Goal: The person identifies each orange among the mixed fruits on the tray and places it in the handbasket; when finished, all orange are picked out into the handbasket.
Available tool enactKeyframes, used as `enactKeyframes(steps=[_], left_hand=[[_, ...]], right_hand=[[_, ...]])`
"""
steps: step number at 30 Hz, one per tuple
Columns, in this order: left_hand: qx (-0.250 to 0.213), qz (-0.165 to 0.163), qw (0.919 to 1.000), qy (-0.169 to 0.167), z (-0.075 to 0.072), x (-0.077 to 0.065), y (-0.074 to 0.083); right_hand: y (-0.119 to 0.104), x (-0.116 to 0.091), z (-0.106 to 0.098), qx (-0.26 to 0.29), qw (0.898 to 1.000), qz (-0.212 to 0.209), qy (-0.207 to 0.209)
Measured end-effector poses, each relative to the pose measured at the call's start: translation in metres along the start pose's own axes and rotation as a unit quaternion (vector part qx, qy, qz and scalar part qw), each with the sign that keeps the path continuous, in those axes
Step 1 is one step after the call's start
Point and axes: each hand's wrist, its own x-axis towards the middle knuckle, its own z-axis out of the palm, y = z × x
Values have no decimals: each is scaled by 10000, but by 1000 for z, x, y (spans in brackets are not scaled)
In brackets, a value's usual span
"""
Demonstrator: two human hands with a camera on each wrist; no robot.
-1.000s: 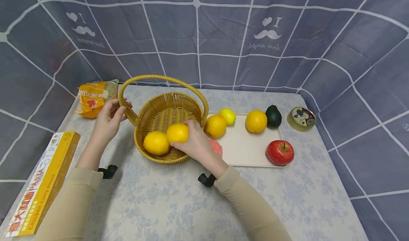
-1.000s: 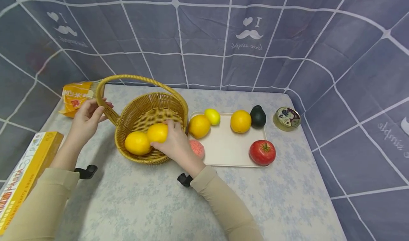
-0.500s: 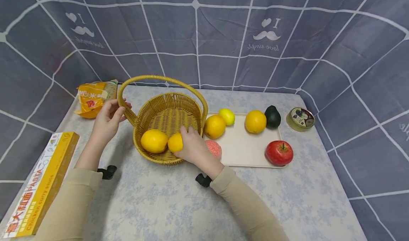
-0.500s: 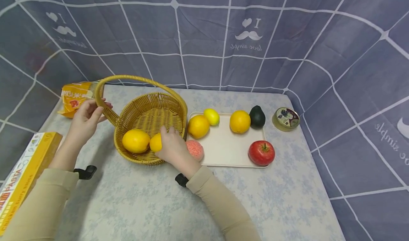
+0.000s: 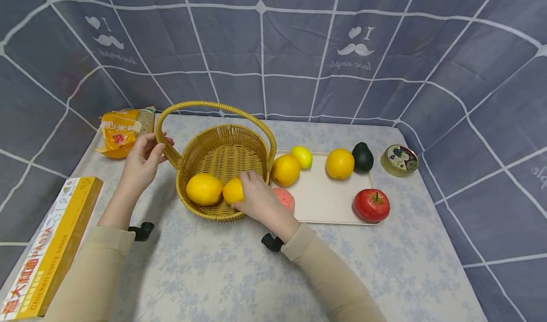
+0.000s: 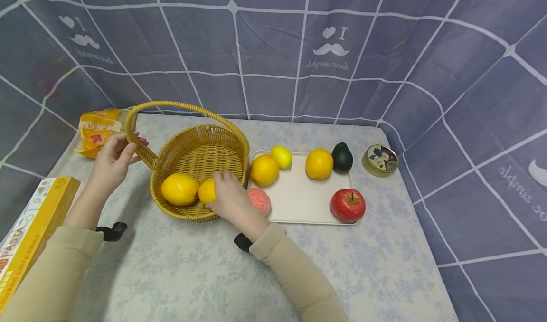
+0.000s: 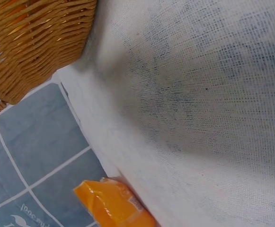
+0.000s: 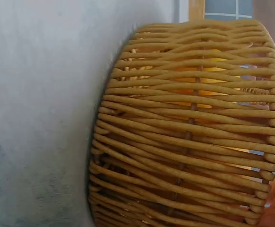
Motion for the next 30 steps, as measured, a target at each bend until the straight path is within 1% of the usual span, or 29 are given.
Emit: enactKeyframes(steps=[4, 7, 11, 14, 17, 19, 22, 24, 26, 27, 30], left_hand=[[72, -25, 10000, 29, 1, -1, 1], [30, -17, 10000, 30, 1, -3, 0], [-2, -34, 10000, 39, 0, -5, 0], [4, -32, 10000, 14, 0, -5, 0], [24, -26, 10000, -20, 1, -2, 1], [45, -13, 10000, -30, 1, -1, 2], [41, 16, 10000, -24, 1, 0, 2], [29, 25, 10000, -17, 1, -1, 2], [18, 26, 10000, -11, 1, -1, 1], [10, 22, 10000, -8, 1, -2, 1], [-17, 25, 10000, 15, 1, -3, 0]], right_hand=[[-1, -6, -2, 198, 9997, -146, 19], [-1, -12, -8, 374, 9988, -325, 35], [-1, -24, -21, 931, 9941, -545, -139], [4, -35, -36, 1342, 9891, -578, -172], [17, -47, -52, 1650, 9847, -560, 55], [32, -52, -63, 1845, 9808, -531, 335], [59, -59, -76, 2234, 9716, -293, 726], [78, -61, -84, 2432, 9652, -7, 962], [96, -62, -90, 2575, 9583, 391, 1172], [104, -63, -92, 2587, 9553, 613, 1294], [127, -63, -96, 2368, 9479, 1206, 1759]])
